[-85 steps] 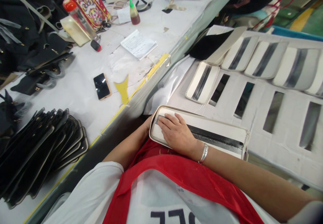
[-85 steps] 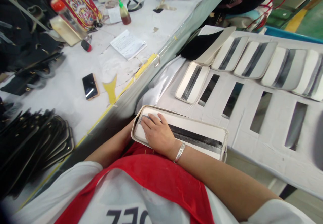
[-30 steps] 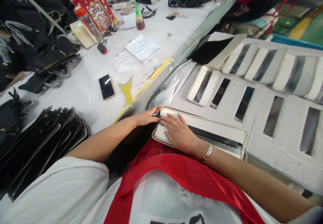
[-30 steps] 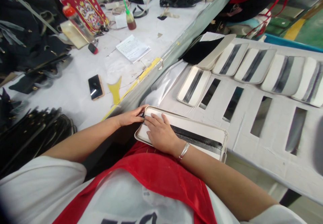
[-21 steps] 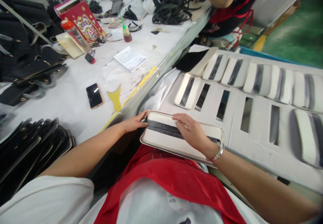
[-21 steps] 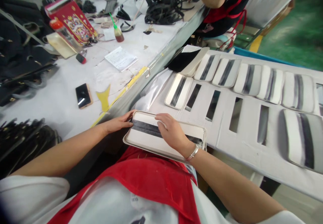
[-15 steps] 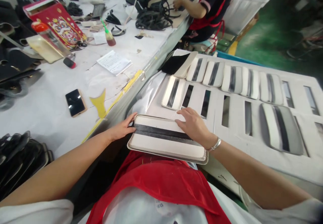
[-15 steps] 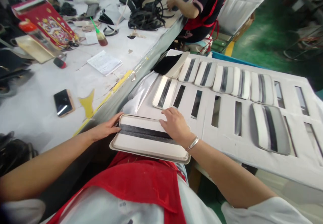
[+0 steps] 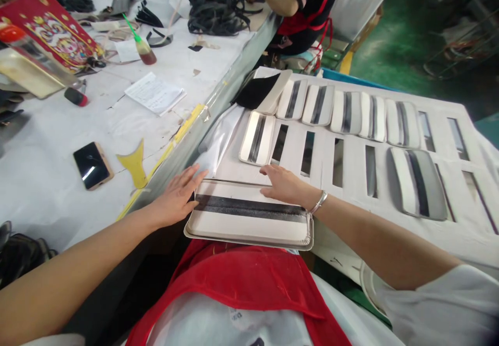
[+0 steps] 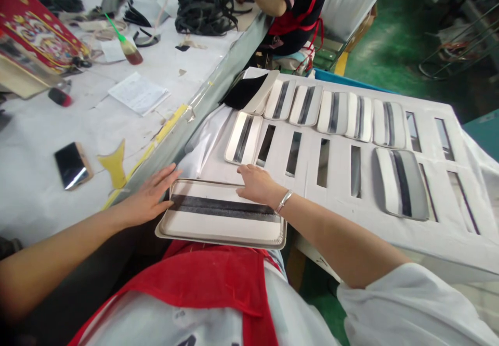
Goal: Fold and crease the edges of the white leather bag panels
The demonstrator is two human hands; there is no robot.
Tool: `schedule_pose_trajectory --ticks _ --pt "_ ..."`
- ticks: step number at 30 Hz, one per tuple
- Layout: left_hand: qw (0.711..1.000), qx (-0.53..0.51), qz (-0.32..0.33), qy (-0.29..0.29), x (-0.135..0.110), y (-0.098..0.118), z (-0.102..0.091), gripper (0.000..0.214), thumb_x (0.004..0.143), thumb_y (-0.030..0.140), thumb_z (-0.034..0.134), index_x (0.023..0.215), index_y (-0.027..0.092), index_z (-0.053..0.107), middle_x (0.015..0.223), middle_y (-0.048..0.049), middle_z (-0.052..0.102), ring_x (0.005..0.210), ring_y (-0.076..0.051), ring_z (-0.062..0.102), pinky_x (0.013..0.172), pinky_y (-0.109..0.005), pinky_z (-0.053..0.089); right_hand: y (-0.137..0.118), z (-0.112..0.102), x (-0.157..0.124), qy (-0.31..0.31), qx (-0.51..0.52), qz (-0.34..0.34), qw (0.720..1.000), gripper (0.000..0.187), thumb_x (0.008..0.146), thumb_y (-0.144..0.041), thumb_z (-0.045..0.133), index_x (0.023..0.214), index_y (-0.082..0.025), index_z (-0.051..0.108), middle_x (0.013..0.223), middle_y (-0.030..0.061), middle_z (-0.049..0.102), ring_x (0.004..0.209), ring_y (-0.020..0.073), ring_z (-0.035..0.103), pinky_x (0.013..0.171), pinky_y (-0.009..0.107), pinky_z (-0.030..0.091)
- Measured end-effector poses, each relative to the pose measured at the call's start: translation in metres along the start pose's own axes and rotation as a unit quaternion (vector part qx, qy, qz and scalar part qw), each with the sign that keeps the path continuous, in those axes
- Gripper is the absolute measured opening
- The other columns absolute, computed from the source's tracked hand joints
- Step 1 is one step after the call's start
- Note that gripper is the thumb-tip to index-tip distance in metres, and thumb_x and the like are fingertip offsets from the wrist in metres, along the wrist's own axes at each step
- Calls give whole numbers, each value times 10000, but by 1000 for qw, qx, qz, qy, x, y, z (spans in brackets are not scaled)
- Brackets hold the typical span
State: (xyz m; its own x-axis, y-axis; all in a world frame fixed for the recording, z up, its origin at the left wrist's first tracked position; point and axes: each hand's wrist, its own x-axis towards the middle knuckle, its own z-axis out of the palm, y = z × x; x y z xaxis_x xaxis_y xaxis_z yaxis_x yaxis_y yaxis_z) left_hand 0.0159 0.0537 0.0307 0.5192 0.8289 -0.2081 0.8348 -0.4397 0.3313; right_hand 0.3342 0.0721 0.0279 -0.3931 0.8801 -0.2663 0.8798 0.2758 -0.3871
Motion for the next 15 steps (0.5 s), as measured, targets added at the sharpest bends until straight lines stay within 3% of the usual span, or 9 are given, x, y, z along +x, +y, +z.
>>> schedule_pose_trajectory --ticks 3,6,8,11,15 --pt "987 125 104 11 2 12 -4 652 828 58 417 1429 293 330 1547 -93 212 1414 -287 193 1113 -525 210 -2 -5 11 -49 8 -6 999 450 712 -234 639 1139 -110 570 1131 136 625 972 250 613 795 314 487" --pt "965 180 190 -22 6 20 -5 627 841 32 415 1378 355 409 1508 -64 322 1370 -251 303 1080 -454 271 0 -6 19 -76 31 -7 997 442 682 -228 676 1102 -116 589 1083 122 653 911 240 632 748 310 506" --pt "957 192 214 -50 8 22 -5 599 852 54 435 1358 375 429 1483 -46 369 1335 -230 356 1052 -413 305 8 -9 21 -84 60 -4 995 460 681 -273 699 1103 -121 594 1087 121 654 930 242 628 786 326 506" --pt "952 194 225 -70 8 20 -5 595 845 67 455 1349 384 437 1464 -40 396 1312 -223 384 1037 -398 320 37 -18 13 -102 187 29 977 502 698 -405 711 1107 -132 612 1118 114 650 992 235 611 887 339 469" --pt "957 168 235 -43 5 11 3 671 773 5 467 1324 388 477 1440 -39 429 1274 -235 438 1035 -408 346 83 -21 -22 -86 323 93 938 421 884 -416 480 1200 -152 567 1197 90 621 1061 152 591 908 268 445"
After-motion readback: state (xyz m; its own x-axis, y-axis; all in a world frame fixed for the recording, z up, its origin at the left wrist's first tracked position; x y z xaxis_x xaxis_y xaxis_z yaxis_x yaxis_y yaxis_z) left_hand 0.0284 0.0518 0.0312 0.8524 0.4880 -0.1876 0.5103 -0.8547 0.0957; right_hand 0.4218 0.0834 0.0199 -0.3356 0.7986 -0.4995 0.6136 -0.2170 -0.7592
